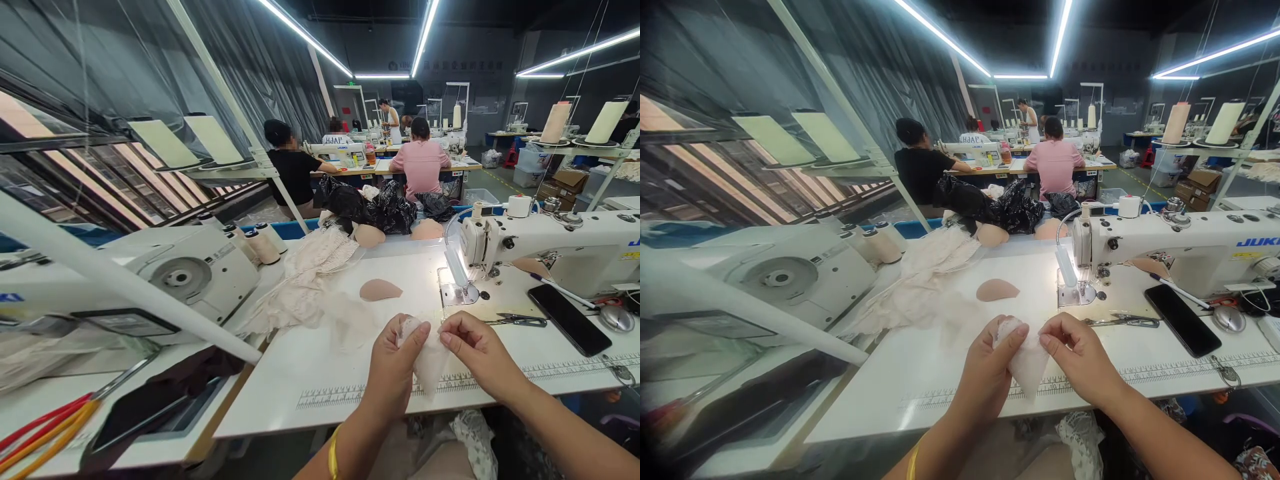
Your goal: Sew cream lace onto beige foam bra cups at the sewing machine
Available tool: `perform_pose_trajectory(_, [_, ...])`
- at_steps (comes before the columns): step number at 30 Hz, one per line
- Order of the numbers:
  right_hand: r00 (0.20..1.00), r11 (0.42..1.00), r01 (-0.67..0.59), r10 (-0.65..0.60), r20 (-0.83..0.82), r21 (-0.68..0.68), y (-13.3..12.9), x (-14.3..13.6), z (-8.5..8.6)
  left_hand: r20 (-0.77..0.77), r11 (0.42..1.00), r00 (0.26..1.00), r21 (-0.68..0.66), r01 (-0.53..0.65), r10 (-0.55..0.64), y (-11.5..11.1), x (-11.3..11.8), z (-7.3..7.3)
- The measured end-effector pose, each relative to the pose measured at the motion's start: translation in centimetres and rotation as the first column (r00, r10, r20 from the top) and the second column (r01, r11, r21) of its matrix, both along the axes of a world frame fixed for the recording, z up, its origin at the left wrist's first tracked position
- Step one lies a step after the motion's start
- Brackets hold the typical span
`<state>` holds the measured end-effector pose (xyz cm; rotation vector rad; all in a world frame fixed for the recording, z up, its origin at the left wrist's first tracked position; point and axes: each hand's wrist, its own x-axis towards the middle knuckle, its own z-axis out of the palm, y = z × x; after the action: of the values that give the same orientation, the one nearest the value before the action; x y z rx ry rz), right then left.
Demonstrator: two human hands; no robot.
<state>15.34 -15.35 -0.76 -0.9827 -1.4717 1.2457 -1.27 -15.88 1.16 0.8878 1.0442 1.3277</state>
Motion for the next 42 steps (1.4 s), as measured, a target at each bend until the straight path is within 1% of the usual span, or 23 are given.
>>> perform_pose_trajectory(2, [0.998,0.998,0.057,-0.056,-0.023,0.036,-0.4,-0.2,0.3,-0.016,0.998,0.999,-0.027,0.048,-0.049,-0.2,0.1,-0.1])
perform_pose_trajectory(4, [0.992,0.998,0.046,-0.051,-0.118,-0.045,-0.3,-0.4,0.3,-0.061,0.987,0.986,-0.05,0.151,-0.154,-0.1,-0.1,-0.2])
perform_pose_trajectory(6, [0.979,0.984,-0.012,-0.024,-0.203,-0.175,0.3,-0.3,0.0,-0.211,0.961,0.938,-0.04,0.273,-0.276,0.8,-0.8,-0.1])
perform_pose_trajectory(7, [0.977,0.975,-0.028,-0.019,-0.212,-0.219,0.9,-0.2,-0.4,-0.344,0.949,0.889,-0.02,0.315,-0.303,1.6,-1.4,0.0])
perform_pose_trajectory(8, [0.981,0.969,-0.019,-0.03,-0.192,-0.245,1.6,-0.1,-0.9,-0.507,0.943,0.815,0.013,0.332,-0.28,2.7,-2.2,0.1])
perform_pose_trajectory(9, [0.987,0.967,0.015,-0.055,-0.151,-0.255,2.4,0.2,-1.4,-0.685,0.939,0.698,0.058,0.338,-0.209,4.0,-3.1,0.2])
perform_pose_trajectory(11, [0.993,0.964,0.085,-0.104,-0.062,-0.252,3.9,0.6,-2.5,-0.925,0.938,0.379,0.16,0.308,0.034,6.9,-5.0,0.4])
perform_pose_trajectory(12, [0.993,0.963,0.104,-0.116,-0.032,-0.249,4.5,0.9,-3.0,-0.971,0.932,0.206,0.181,0.315,0.119,8.4,-6.0,0.5])
perform_pose_trajectory(13, [0.993,0.963,0.111,-0.117,-0.012,-0.247,5.0,1.1,-3.4,-0.982,0.933,0.127,0.176,0.313,0.142,9.8,-6.8,0.5])
perform_pose_trajectory(15, [0.994,0.966,0.105,-0.107,0.006,-0.237,5.4,1.3,-3.9,-0.991,0.939,0.053,0.137,0.314,0.127,12.2,-8.1,0.3])
perform_pose_trajectory(19, [0.989,0.967,0.146,-0.15,0.0,-0.207,5.1,1.4,-3.8,-0.99,0.929,0.082,0.137,0.344,0.116,14.4,-8.4,0.1])
perform_pose_trajectory(23, [0.98,0.96,0.183,-0.195,-0.038,-0.213,5.0,1.2,-3.2,-0.975,0.886,0.207,0.168,0.432,0.084,13.6,-6.8,0.9])
perform_pose_trajectory(25, [0.979,0.958,0.179,-0.196,-0.058,-0.224,5.1,1.1,-2.9,-0.961,0.843,0.273,0.104,0.527,-0.052,12.6,-6.0,1.6])
perform_pose_trajectory(26, [0.979,0.959,0.172,-0.192,-0.069,-0.226,5.1,1.2,-2.8,-0.948,0.811,0.285,0.05,0.583,-0.146,12.1,-5.6,2.1])
perform_pose_trajectory(28, [0.98,0.962,0.154,-0.178,-0.089,-0.224,5.0,1.2,-2.9,-0.913,0.742,0.268,-0.055,0.668,-0.308,11.3,-4.9,3.0])
perform_pose_trajectory(30, [0.98,0.967,0.139,-0.165,-0.108,-0.215,4.8,1.2,-3.1,-0.901,0.715,0.241,-0.102,0.692,-0.362,10.8,-4.3,3.8])
perform_pose_trajectory(33, [0.984,0.974,0.135,-0.154,-0.093,-0.181,4.7,1.0,-3.6,-0.91,0.721,0.24,-0.087,0.688,-0.339,10.7,-3.5,4.3])
perform_pose_trajectory(35, [0.987,0.981,0.148,-0.154,-0.042,-0.123,4.5,0.9,-3.4,-0.922,0.722,0.241,-0.057,0.689,-0.302,10.7,-3.1,4.3])
perform_pose_trajectory(37, [0.985,0.988,0.152,-0.15,0.08,-0.026,4.0,1.0,-2.1,-0.938,0.748,0.267,0.013,0.663,-0.22,10.1,-2.8,4.3])
perform_pose_trajectory(39, [0.955,0.992,0.082,-0.106,0.279,0.094,3.0,1.5,-0.2,-0.931,0.753,0.345,0.143,0.642,-0.117,8.6,-2.7,4.5])
perform_pose_trajectory(40, [0.921,0.989,-0.006,-0.053,0.385,0.15,2.3,1.9,0.8,-0.913,0.732,0.398,0.21,0.648,-0.09,7.5,-2.6,4.7])
perform_pose_trajectory(41, [0.889,0.976,-0.098,-0.001,0.458,0.193,1.5,2.4,1.6,-0.886,0.686,0.452,0.266,0.677,-0.103,6.3,-2.5,4.9])
perform_pose_trajectory(42, [0.856,0.962,-0.173,0.04,0.515,0.212,0.9,3.0,2.1,-0.851,0.635,0.497,0.291,0.715,-0.171,5.1,-2.2,5.1])
